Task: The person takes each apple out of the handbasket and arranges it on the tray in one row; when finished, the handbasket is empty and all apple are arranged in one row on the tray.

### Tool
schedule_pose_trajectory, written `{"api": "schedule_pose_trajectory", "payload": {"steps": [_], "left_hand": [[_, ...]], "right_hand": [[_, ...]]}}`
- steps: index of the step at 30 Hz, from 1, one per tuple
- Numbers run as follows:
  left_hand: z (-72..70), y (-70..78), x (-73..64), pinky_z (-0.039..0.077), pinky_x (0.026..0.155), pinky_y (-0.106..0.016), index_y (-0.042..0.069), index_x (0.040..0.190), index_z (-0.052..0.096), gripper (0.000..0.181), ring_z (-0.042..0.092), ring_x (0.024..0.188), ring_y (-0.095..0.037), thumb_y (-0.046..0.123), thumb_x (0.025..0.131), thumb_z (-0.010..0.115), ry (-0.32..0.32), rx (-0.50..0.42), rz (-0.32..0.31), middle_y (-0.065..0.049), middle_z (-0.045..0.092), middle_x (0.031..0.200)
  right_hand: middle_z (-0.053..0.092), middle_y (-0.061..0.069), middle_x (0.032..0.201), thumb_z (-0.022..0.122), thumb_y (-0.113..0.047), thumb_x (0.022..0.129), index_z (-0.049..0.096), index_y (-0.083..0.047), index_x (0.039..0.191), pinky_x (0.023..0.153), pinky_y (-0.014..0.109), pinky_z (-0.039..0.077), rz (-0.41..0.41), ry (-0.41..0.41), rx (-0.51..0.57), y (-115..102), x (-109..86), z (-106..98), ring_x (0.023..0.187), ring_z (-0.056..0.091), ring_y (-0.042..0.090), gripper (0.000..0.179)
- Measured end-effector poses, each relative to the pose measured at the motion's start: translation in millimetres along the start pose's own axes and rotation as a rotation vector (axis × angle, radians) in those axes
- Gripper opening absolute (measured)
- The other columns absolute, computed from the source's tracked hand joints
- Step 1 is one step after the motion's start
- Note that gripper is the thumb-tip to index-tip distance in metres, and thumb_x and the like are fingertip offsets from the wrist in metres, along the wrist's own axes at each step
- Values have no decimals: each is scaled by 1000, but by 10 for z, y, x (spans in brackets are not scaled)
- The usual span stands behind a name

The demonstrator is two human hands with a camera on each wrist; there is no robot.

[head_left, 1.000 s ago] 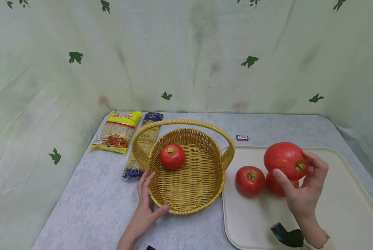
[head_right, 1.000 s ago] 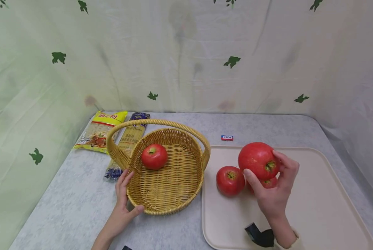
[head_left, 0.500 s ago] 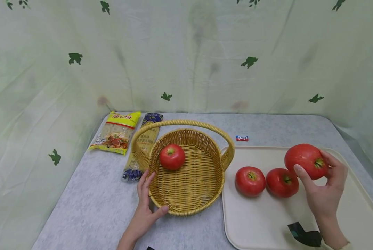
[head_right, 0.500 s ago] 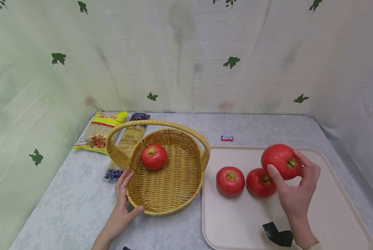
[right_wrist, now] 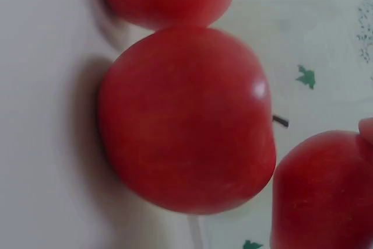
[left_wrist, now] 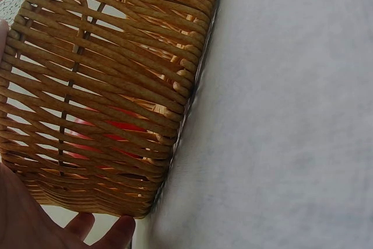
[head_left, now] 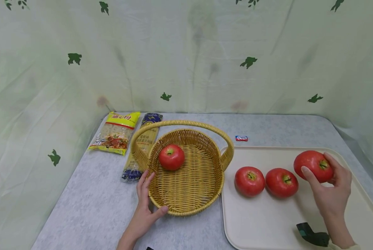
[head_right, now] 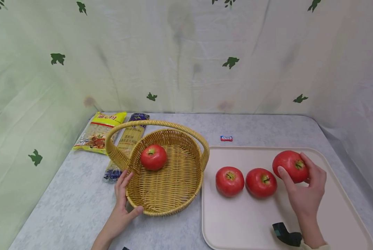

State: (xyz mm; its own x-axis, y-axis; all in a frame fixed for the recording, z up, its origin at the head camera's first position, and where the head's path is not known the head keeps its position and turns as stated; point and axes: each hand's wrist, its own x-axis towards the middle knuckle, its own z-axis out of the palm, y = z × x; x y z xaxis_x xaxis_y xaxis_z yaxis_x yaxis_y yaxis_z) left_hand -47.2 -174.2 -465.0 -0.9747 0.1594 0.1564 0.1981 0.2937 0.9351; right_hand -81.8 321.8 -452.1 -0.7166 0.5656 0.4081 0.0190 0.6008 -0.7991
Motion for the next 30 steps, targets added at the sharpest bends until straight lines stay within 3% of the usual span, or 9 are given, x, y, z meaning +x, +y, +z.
{"api": "schedule_pose_trajectory", "payload": {"steps": [3, 6, 11, 17, 21, 30], "left_hand": [[-1, -6, -1, 4, 94, -75, 19, 153, 14, 96, -13, 139, -25, 6, 79, 74, -1, -2, 0, 10, -10, 154], [-3, -6, -2, 5, 94, -75, 20, 153, 14, 96, -13, 139, -25, 5, 79, 73, -2, -7, 1, 10, -10, 154], [-5, -4, 2, 5, 94, -75, 21, 153, 13, 96, -14, 138, -25, 5, 79, 73, -2, -12, -4, 10, -10, 154], [-8, -10, 12, 5, 94, -75, 21, 153, 13, 96, -14, 138, -24, 4, 79, 73, -4, -14, -12, 10, -11, 153], [-14, -2, 8, 4, 93, -76, 21, 153, 12, 96, -15, 138, -26, 4, 80, 73, -15, -21, 0, 8, -12, 154], [-9, -6, 8, 5, 93, -76, 22, 153, 13, 96, -15, 138, -27, 4, 80, 73, -11, -17, -2, 8, -12, 154]], "right_hand": [[43, -12, 134, 79, -21, 77, 46, -41, 138, 74, 15, 34, 45, -25, -47, 294, 52, 20, 120, 34, 5, 73], [40, -11, 135, 79, -23, 77, 44, -42, 138, 72, 13, 33, 93, -45, -75, 379, 50, 14, 122, 31, 6, 73], [35, -9, 137, 76, -21, 81, 42, -36, 141, 78, 11, 36, 175, -71, -71, 220, -3, -31, 124, 29, 7, 71], [32, -5, 142, 74, -24, 82, 40, -39, 141, 92, 28, 42, 301, -109, -85, 213, -4, -51, 128, 27, 10, 70], [29, -2, 145, 74, -27, 83, 39, -40, 142, 98, 40, 40, 372, -134, -82, 257, 6, -43, 131, 24, 14, 69], [24, 9, 147, 66, -24, 89, 36, -27, 147, 102, 49, 33, 443, -175, -62, -97, -63, -107, 136, 19, 22, 65]]}}
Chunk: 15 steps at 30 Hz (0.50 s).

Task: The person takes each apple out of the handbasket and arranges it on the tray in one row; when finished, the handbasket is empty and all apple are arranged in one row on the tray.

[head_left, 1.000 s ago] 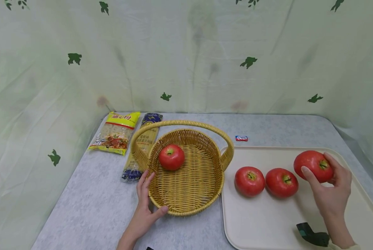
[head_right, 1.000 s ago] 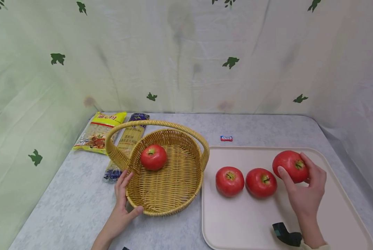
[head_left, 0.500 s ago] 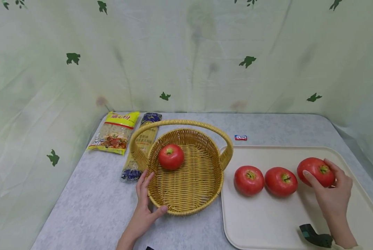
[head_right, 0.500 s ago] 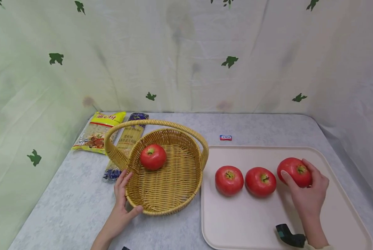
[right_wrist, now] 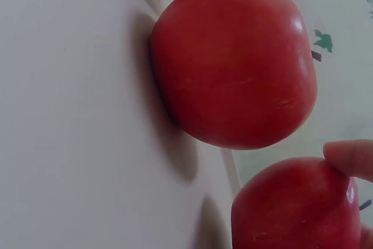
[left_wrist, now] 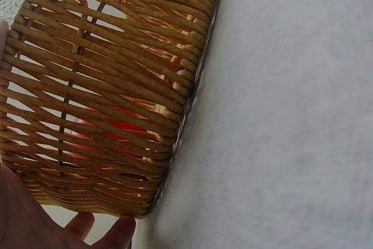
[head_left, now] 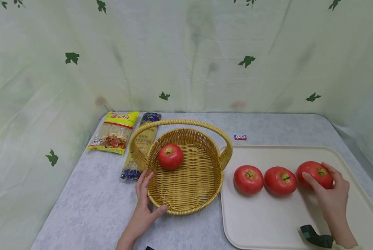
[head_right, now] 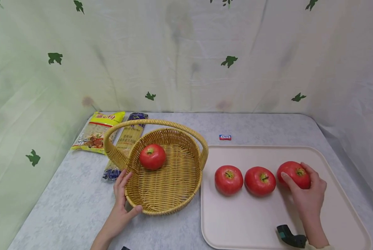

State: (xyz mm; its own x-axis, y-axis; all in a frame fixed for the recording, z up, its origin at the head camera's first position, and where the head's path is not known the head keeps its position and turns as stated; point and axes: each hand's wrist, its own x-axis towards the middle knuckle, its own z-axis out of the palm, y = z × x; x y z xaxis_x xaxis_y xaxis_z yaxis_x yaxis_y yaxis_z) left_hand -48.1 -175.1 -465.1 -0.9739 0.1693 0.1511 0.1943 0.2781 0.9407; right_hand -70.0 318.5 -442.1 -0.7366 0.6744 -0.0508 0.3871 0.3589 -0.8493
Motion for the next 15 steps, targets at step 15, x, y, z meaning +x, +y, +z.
{"api": "schedule_pose_trajectory", "payload": {"steps": [15], "left_hand": [[-6, 25, 3, 4, 93, -76, 21, 153, 14, 96, -15, 138, -26, 2, 79, 73, -5, -13, 12, 7, -11, 153]], "right_hand": [[28, 10, 146, 67, -24, 89, 39, -23, 146, 100, 49, 36, -47, -14, -50, 45, 7, 23, 135, 20, 23, 64]]}}
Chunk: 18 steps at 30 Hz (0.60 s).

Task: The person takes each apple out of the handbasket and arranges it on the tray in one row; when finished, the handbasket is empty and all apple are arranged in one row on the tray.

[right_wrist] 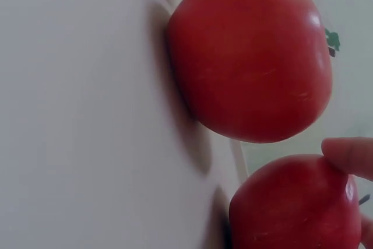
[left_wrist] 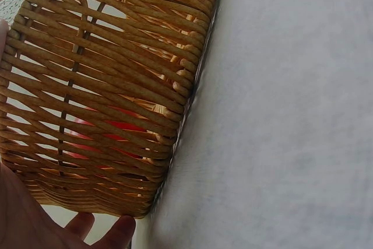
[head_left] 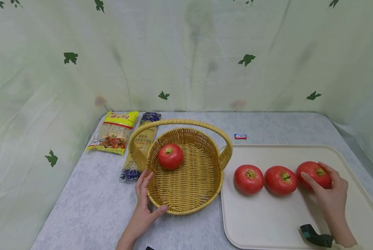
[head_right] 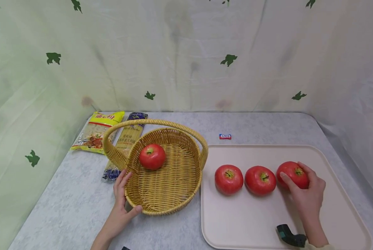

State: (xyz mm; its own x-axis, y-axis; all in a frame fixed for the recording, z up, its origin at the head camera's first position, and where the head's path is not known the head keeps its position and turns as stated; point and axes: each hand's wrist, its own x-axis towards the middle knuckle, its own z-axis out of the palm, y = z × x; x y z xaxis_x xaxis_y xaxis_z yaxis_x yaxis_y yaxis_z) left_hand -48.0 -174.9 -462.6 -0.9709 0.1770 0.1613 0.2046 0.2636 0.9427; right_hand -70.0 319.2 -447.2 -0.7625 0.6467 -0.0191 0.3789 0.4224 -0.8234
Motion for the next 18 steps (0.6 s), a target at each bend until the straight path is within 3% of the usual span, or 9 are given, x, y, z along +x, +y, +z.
{"api": "schedule_pose_trajectory", "payload": {"steps": [12, 18], "left_hand": [[5, -12, -9, 4, 93, -76, 20, 153, 14, 96, -14, 138, -26, 3, 79, 73, 8, 8, 5, 7, -11, 154], [14, -21, -5, 5, 94, -75, 21, 153, 15, 96, -13, 138, -25, 4, 79, 73, 11, 12, -13, 9, -10, 154]], "right_hand": [[28, 22, 140, 66, -26, 89, 37, -13, 146, 91, 64, 37, -131, 2, -129, 45, -67, 37, 131, 24, 36, 65], [28, 23, 139, 62, -27, 91, 37, -14, 146, 91, 65, 36, -125, 1, -119, 59, -81, 21, 131, 25, 38, 62]]}}
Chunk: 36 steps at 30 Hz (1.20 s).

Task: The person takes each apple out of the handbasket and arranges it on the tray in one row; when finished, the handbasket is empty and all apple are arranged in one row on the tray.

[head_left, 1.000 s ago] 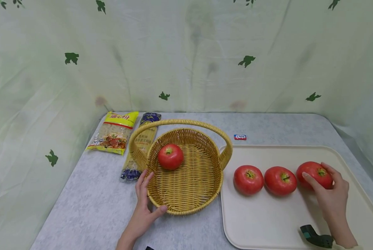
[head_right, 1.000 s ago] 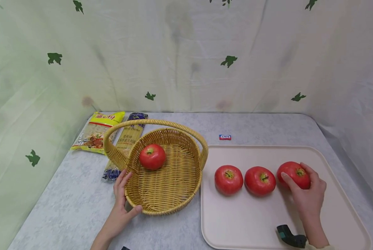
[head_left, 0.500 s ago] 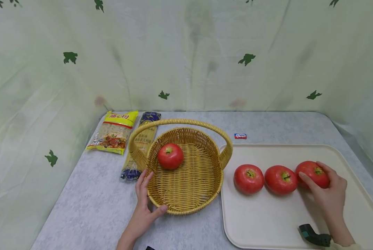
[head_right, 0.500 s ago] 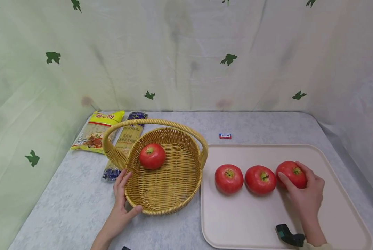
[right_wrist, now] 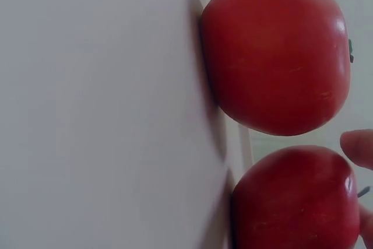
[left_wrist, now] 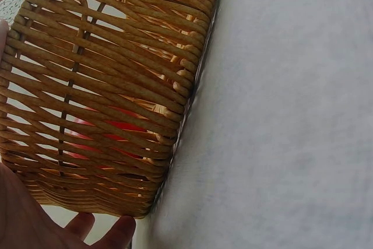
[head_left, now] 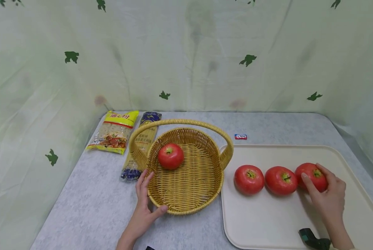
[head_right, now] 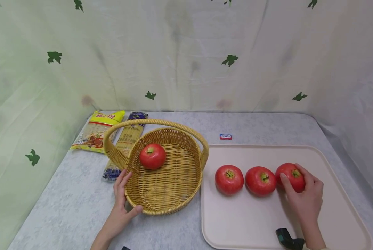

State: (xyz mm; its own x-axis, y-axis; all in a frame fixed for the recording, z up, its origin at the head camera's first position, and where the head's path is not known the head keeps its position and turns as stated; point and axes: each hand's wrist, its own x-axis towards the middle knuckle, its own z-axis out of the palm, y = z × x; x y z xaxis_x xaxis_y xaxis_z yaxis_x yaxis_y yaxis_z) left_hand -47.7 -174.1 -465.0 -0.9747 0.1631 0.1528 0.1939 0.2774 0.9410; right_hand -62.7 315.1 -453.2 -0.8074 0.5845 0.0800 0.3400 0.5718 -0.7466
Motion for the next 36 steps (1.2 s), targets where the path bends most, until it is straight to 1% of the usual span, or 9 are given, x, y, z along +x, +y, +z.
{"api": "schedule_pose_trajectory", "payload": {"steps": [10, 14, 17, 19, 24, 27, 30, 33, 36], "left_hand": [[8, -8, -4, 5, 94, -75, 19, 153, 14, 96, -13, 138, -26, 4, 79, 73, 1, -3, 5, 9, -10, 154], [6, -9, -4, 5, 94, -76, 19, 153, 14, 96, -13, 138, -25, 4, 79, 73, 2, -1, 7, 9, -10, 154], [2, -10, -5, 5, 94, -75, 19, 153, 14, 96, -13, 139, -25, 4, 79, 74, 5, 5, 9, 9, -10, 154], [-4, -8, -4, 5, 94, -75, 18, 153, 14, 96, -13, 138, -26, 4, 79, 74, 0, 6, 13, 8, -10, 154], [-6, 1, -5, 4, 93, -76, 19, 153, 13, 95, -14, 138, -27, 4, 80, 73, -18, 4, 25, 7, -12, 154], [-2, -1, -7, 4, 93, -76, 18, 153, 13, 96, -14, 138, -27, 4, 80, 73, -17, 3, 32, 6, -11, 154], [0, -6, -5, 5, 92, -77, 18, 153, 14, 96, -14, 138, -27, 5, 79, 74, -11, 10, 41, 6, -11, 154], [4, -14, -1, 4, 93, -76, 18, 152, 15, 96, -13, 139, -26, 5, 78, 74, -2, 9, 35, 7, -10, 154], [3, -15, -1, 4, 93, -76, 19, 152, 15, 96, -13, 138, -25, 5, 78, 74, 2, 6, 27, 8, -10, 154]], "right_hand": [[23, 21, 144, 59, -28, 93, 35, -13, 147, 93, 64, 35, 16, -1, 29, -44, -20, 6, 134, 20, 36, 61], [23, 16, 147, 62, -20, 92, 33, -13, 147, 95, 63, 34, -46, 50, 44, -107, -58, 25, 137, 17, 28, 63], [26, 10, 148, 64, -13, 89, 36, -13, 146, 101, 55, 32, -138, 128, 72, -186, -108, 44, 137, 18, 18, 63], [30, 7, 147, 65, -8, 87, 41, -12, 143, 104, 45, 31, -220, 184, 89, -253, -152, 51, 135, 20, 13, 61], [42, 6, 140, 70, 2, 80, 53, -5, 132, 99, 20, 32, -453, 255, 164, -473, -272, 73, 129, 32, 10, 55], [50, 13, 133, 71, 5, 77, 57, 3, 124, 96, 17, 33, -584, 247, 250, -668, -366, 96, 125, 38, 13, 49], [54, 24, 121, 68, 6, 76, 58, 12, 114, 93, 17, 36, -698, 225, 362, -946, -527, 122, 119, 45, 15, 40], [56, 31, 109, 67, -2, 81, 58, 16, 105, 92, 19, 38, -803, 182, 466, -1238, -706, 158, 111, 51, 15, 31], [59, 30, 102, 66, -15, 88, 60, 16, 99, 91, 21, 41, -894, 121, 545, -1444, -834, 236, 106, 55, 15, 33]]}}
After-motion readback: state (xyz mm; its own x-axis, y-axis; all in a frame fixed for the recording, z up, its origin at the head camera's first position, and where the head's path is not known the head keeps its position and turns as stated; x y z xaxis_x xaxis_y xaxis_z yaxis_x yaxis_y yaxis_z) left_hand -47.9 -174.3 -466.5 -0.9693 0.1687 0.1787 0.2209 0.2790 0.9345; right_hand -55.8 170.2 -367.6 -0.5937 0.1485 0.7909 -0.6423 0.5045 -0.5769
